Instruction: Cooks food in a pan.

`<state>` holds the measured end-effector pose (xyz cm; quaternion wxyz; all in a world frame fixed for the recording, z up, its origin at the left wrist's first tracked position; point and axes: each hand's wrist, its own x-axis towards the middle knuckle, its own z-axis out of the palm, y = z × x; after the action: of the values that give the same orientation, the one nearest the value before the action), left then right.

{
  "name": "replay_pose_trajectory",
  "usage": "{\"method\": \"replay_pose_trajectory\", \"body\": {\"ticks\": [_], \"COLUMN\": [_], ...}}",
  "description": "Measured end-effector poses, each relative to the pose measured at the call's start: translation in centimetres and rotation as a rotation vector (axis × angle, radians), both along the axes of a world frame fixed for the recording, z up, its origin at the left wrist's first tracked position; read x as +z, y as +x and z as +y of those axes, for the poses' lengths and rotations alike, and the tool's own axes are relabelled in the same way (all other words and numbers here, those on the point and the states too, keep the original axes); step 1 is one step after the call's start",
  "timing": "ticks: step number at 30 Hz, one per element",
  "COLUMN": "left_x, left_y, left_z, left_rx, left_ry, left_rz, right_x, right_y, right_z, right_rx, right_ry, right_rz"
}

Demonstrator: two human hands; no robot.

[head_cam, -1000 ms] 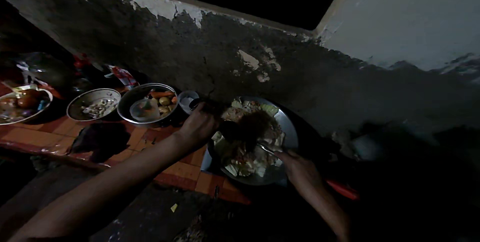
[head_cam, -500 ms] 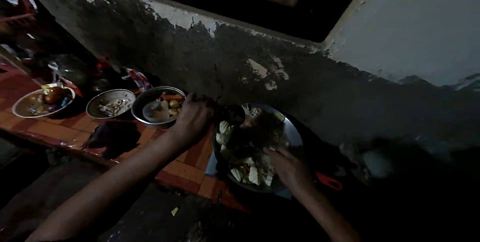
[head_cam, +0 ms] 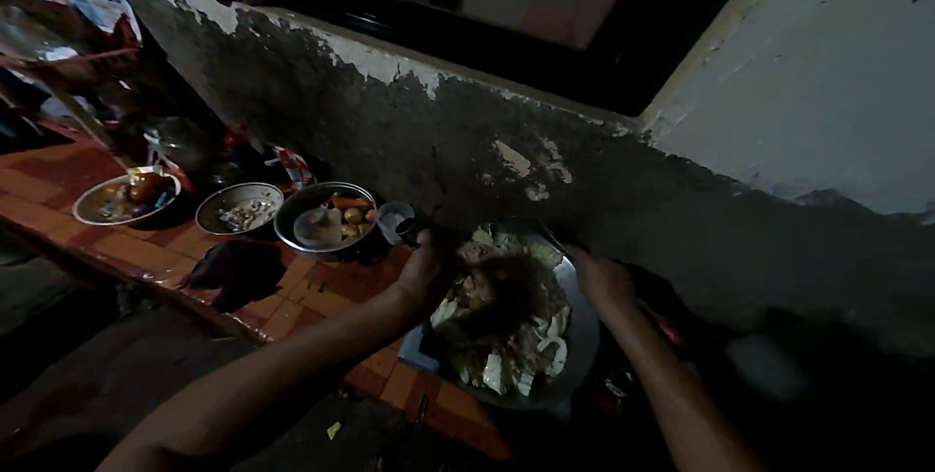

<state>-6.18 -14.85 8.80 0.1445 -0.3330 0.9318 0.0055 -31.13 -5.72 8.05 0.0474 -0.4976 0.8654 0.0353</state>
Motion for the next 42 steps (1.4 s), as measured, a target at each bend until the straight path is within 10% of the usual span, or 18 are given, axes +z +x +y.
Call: {"method": "replay_pose_trajectory", "body": {"ticks": [14, 28, 42], "left_x": [-3.9, 2.1, 3.1], "left_y": [-1.2, 3.5, 6.4], "left_z": [-2.9, -1.9, -2.3], "left_rx": [-0.120, -0.191, -0.332], "left_ry": [0.043, -0.122, 0.021], "left_rz": [0.131, 0.261, 0.164], "right_x": [-3.6, 6.3, 5.8], "right_y": [-3.6, -2.0, 1.1], "right_z": [-2.2, 0.4, 6.0], "right_rx": [0.249, 0.090, 0.043], "right_ry": [0.512, 0.562, 0.534], "right_rz": [-0.548, -0.557, -0.711]}}
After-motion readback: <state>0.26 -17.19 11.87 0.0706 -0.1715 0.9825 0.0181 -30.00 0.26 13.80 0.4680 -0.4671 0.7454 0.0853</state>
